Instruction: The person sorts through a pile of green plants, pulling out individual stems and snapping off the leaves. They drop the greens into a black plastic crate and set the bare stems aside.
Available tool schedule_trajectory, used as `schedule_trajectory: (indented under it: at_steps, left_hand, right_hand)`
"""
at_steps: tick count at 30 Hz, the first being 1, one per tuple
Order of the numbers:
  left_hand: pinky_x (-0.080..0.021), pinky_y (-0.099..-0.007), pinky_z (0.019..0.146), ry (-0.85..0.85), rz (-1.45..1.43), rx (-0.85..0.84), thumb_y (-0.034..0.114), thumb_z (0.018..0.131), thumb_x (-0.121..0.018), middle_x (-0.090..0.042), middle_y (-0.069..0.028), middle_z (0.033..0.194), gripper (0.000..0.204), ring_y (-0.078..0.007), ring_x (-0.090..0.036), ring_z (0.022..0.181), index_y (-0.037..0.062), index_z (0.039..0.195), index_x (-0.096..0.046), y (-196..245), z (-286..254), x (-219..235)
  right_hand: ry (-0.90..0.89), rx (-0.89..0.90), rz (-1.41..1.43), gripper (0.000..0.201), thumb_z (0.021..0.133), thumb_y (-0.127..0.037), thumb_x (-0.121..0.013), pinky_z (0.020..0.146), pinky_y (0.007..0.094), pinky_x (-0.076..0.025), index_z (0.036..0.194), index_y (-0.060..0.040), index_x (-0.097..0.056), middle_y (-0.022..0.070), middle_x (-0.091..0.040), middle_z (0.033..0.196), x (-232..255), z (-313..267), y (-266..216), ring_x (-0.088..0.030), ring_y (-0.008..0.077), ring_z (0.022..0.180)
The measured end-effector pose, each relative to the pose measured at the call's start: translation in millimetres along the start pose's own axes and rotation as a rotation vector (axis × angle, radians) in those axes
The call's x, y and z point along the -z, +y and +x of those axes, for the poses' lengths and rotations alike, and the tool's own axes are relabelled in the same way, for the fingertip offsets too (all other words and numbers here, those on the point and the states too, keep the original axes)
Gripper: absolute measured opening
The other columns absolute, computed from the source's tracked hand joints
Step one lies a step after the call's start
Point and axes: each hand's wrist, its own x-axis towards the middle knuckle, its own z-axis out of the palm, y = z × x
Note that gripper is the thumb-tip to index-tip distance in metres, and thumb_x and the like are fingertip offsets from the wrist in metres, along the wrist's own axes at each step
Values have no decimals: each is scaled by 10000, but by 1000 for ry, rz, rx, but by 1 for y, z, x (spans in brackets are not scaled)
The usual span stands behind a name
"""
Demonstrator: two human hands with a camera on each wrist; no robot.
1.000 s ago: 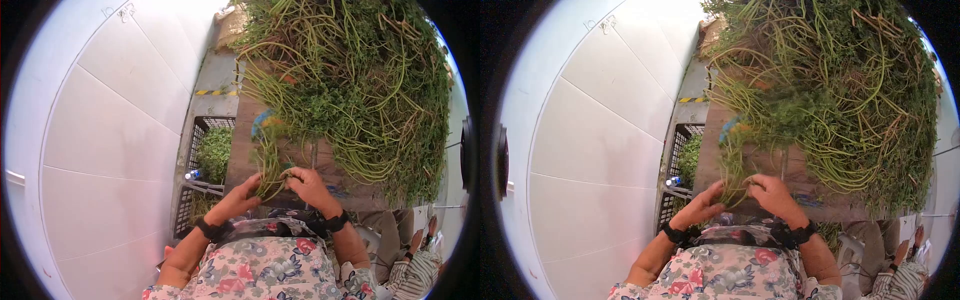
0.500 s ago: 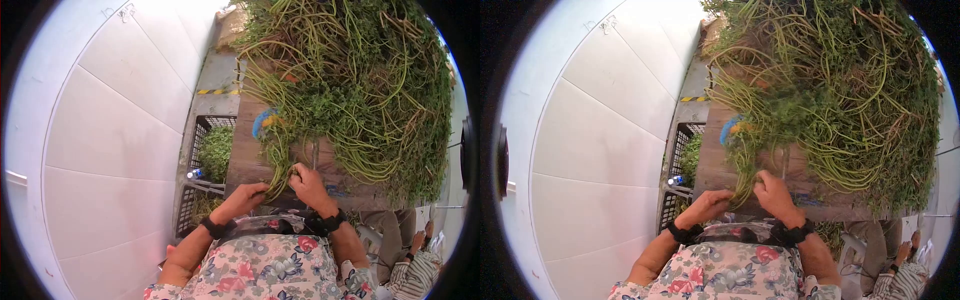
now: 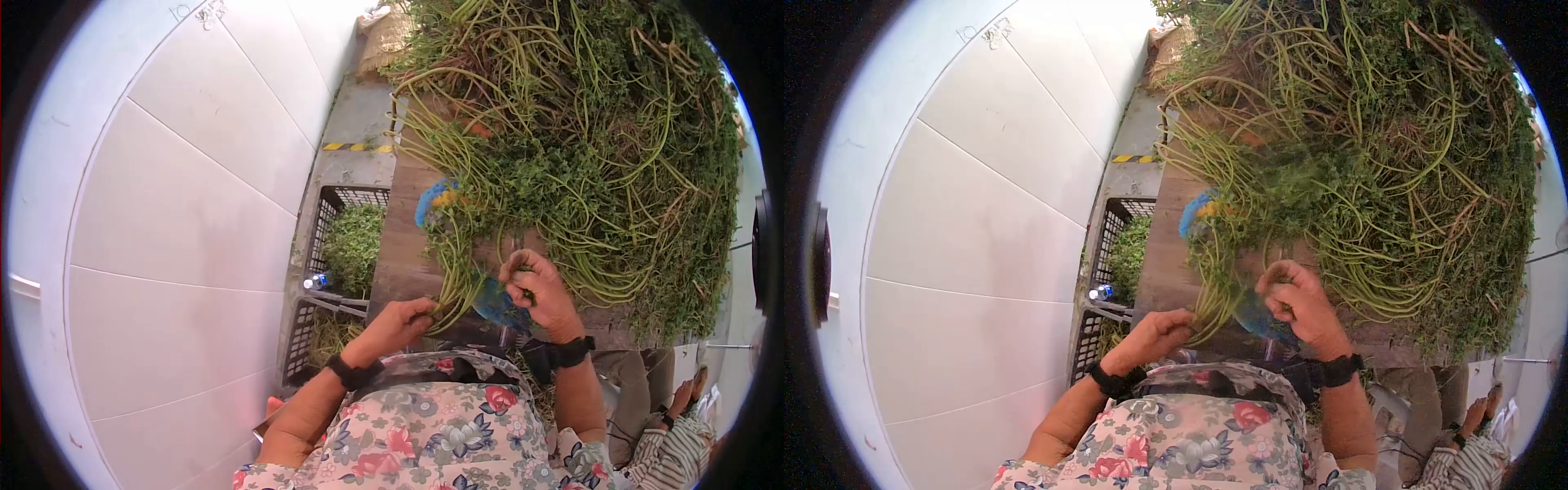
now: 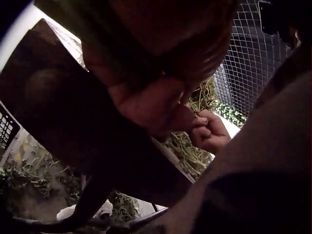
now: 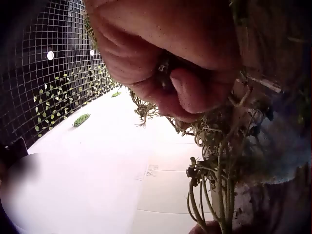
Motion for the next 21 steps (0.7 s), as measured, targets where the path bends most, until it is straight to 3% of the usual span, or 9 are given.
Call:
schedule_trajectory:
  at_steps: [2, 5, 7, 10, 11, 17, 20, 21]
  left_hand:
    - [-458, -311, 604, -3, 14, 1, 52, 826, -530, -587, -143, 735, 214, -222, -575, 626, 37, 1038, -563, 2, -1, 1]
    - [-466, -325, 648, -3, 39, -22, 44, 815, -536, -607, -167, 792, 231, -290, -605, 704, 42, 1045, -565, 3, 0, 0]
    - [-470, -329, 674, -18, 30, 15, 41, 809, -541, -616, -174, 824, 241, -321, -612, 758, 45, 1049, -567, 5, 0, 0]
    - [-454, -295, 573, 38, 40, -48, 39, 824, -523, -559, -103, 665, 186, -179, -535, 575, 33, 1006, -563, 4, -1, -2]
    - [-458, -299, 581, 48, 40, -70, 37, 820, -527, -566, -111, 678, 191, -185, -541, 583, 31, 1007, -565, 3, -2, -3]
    - [-469, -317, 637, 44, 34, -80, 37, 804, -544, -601, -153, 767, 217, -246, -587, 661, 29, 1019, -570, 0, 0, -3]
    - [-470, -321, 676, 4, 46, -20, 47, 813, -546, -613, -166, 818, 228, -298, -605, 724, 40, 1040, -569, 4, 0, 0]
    - [-469, -321, 674, -2, 50, -11, 49, 813, -547, -612, -167, 817, 226, -297, -604, 720, 40, 1038, -570, 4, 0, 0]
  right_hand:
    - [17, -36, 27, 117, 816, -70, -496, 469, 229, -355, 917, -28, -536, 35, -578, 776, -12, 5, 4, -436, 81, 567]
    - [86, 41, -640, 233, 798, -168, -559, 608, 307, -454, 922, 28, -575, 93, -621, 808, -21, 19, 12, -559, 183, 670]
    - [70, 84, -796, 300, 783, -201, -573, 695, 347, -457, 948, 49, -581, 141, -630, 851, -32, 22, 14, -591, 240, 760]
    - [43, 107, -961, 352, 766, -215, -582, 741, 374, -457, 991, 56, -584, 195, -625, 892, -39, 26, 11, -608, 285, 835]
    - [35, 106, -1003, 362, 761, -214, -583, 742, 377, -456, 1005, 54, -584, 211, -620, 902, -40, 27, 10, -609, 293, 850]
    - [-25, 89, -880, 403, 744, -203, -582, 761, 367, -450, 1055, 52, -557, 213, -621, 918, -27, 24, 14, -605, 293, 884]
    - [67, 67, -848, 322, 747, -158, -578, 643, 319, -425, 1003, 35, -551, 77, -586, 761, -7, 25, 28, -499, 142, 687]
    - [44, 40, -868, 314, 745, -151, -577, 626, 316, -416, 999, 32, -555, 74, -571, 741, -9, 21, 21, -481, 131, 673]
